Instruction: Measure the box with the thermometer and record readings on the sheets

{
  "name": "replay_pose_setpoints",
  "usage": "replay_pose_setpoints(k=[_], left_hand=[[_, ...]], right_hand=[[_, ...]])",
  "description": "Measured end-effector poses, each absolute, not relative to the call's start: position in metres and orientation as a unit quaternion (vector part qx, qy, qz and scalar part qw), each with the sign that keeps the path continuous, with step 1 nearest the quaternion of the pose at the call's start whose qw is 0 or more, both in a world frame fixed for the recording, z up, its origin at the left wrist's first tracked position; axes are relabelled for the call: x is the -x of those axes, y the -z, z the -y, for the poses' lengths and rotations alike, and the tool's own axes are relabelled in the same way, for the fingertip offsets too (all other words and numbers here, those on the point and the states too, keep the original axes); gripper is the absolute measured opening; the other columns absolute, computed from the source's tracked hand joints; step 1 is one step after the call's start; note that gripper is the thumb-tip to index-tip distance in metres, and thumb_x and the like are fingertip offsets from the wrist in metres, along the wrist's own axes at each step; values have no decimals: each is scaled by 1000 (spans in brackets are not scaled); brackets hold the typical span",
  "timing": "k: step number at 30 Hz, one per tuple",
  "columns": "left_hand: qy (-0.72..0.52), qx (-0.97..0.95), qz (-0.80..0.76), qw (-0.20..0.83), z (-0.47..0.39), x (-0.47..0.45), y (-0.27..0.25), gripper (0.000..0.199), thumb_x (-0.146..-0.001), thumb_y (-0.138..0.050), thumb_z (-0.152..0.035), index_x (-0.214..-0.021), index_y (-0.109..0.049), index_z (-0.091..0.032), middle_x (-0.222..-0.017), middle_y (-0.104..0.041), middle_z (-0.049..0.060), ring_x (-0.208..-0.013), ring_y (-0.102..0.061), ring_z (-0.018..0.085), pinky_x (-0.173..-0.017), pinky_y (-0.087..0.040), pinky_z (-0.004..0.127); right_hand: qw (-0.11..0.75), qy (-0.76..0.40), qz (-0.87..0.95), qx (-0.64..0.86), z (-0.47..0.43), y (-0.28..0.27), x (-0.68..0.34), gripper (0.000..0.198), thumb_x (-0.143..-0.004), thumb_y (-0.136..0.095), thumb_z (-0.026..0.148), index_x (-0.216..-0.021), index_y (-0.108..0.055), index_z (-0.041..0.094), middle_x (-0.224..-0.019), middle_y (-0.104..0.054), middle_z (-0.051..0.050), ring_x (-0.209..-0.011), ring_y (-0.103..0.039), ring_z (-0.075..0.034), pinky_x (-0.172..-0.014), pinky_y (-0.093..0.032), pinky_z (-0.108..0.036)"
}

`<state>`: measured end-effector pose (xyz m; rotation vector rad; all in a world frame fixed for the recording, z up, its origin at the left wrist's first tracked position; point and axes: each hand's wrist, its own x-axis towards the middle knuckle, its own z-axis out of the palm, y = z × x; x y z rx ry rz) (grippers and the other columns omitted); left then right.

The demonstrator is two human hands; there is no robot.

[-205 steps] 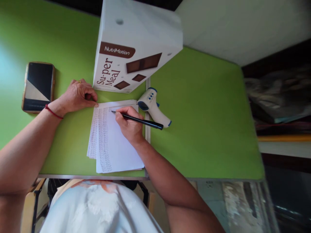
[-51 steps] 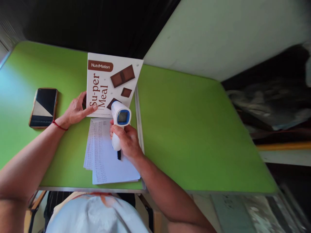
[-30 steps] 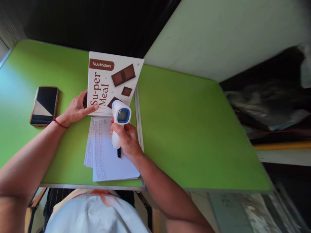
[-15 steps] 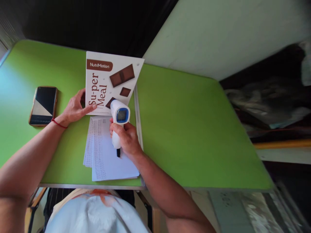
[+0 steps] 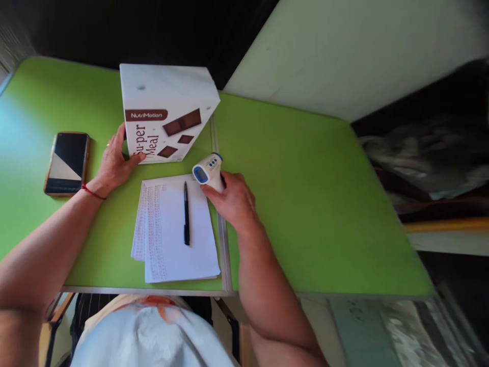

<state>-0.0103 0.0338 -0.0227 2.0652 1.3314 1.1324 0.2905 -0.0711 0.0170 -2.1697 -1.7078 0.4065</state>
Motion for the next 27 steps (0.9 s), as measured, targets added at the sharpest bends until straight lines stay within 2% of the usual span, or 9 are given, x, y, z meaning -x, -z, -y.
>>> replay_pose_setpoints(k=[3,7,11,14,16,18,21,24,27], left_hand=[[-406,-745,-496,182,-36,9,25,69,-89,-75,-68,-139,-57,-24,-138,-69,14,-139,-58,40,-110,-54,49],[-404,-734,-522,161,-36,9,27,58,-90,-77,-61,-130,-59,-23,-129,-69,14,-125,-64,35,-97,-60,43],[-408,-696,-573,148,-35,7,23,51,-83,-89,-48,-113,-58,-22,-105,-66,6,-103,-68,28,-86,-59,38],[-385,-670,-614,161,-31,3,14,42,-79,-91,-41,-87,-55,-21,-77,-58,-2,-73,-59,17,-70,-50,30],[-361,-664,-631,176,-27,0,7,45,-80,-88,-39,-67,-49,-20,-61,-48,-4,-60,-47,13,-59,-40,28],[-351,-668,-629,187,-23,-2,0,52,-82,-84,-39,-55,-44,-19,-51,-40,-5,-53,-37,10,-54,-31,29],[-363,-702,-576,211,-18,-3,-5,57,-84,-78,-40,-48,-39,-19,-45,-30,-6,-49,-28,9,-50,-22,29],[-367,-732,-517,250,-14,-1,-5,55,-87,-73,-41,-48,-41,-19,-44,-34,-5,-47,-30,8,-47,-21,28],[-355,-740,-502,274,-13,1,-4,52,-92,-69,-44,-51,-50,-19,-44,-47,-3,-44,-36,9,-45,-23,27]], right_hand=[[140,-130,602,775,71,-13,-291,30,-88,-69,38,-109,-74,16,-105,-69,-14,-90,-69,-28,-80,-56,-41],[140,-116,613,769,68,-5,-295,31,-88,-69,37,-109,-74,14,-104,-68,-16,-91,-69,-31,-82,-57,-44],[162,-69,638,750,69,-1,-300,35,-83,-74,36,-110,-72,14,-105,-69,-18,-99,-68,-36,-84,-58,-50],[247,-1,667,703,76,-2,-293,37,-83,-75,35,-114,-67,16,-109,-71,-18,-105,-67,-35,-88,-58,-51],[282,-17,690,666,84,-2,-282,28,-88,-71,36,-110,-65,20,-96,-73,-11,-88,-69,-28,-79,-58,-43],[268,-57,717,641,92,1,-268,21,-90,-72,37,-104,-65,22,-81,-71,-4,-71,-66,-22,-68,-55,-36],[237,-67,742,624,99,8,-254,18,-89,-73,32,-103,-67,21,-80,-73,-5,-68,-66,-22,-62,-52,-34],[277,-77,753,592,97,10,-254,22,-92,-61,22,-112,-70,22,-85,-76,-6,-71,-68,-21,-66,-55,-34],[376,-120,749,532,92,7,-261,27,-97,-51,20,-113,-72,24,-90,-75,-5,-77,-70,-20,-75,-60,-35]])
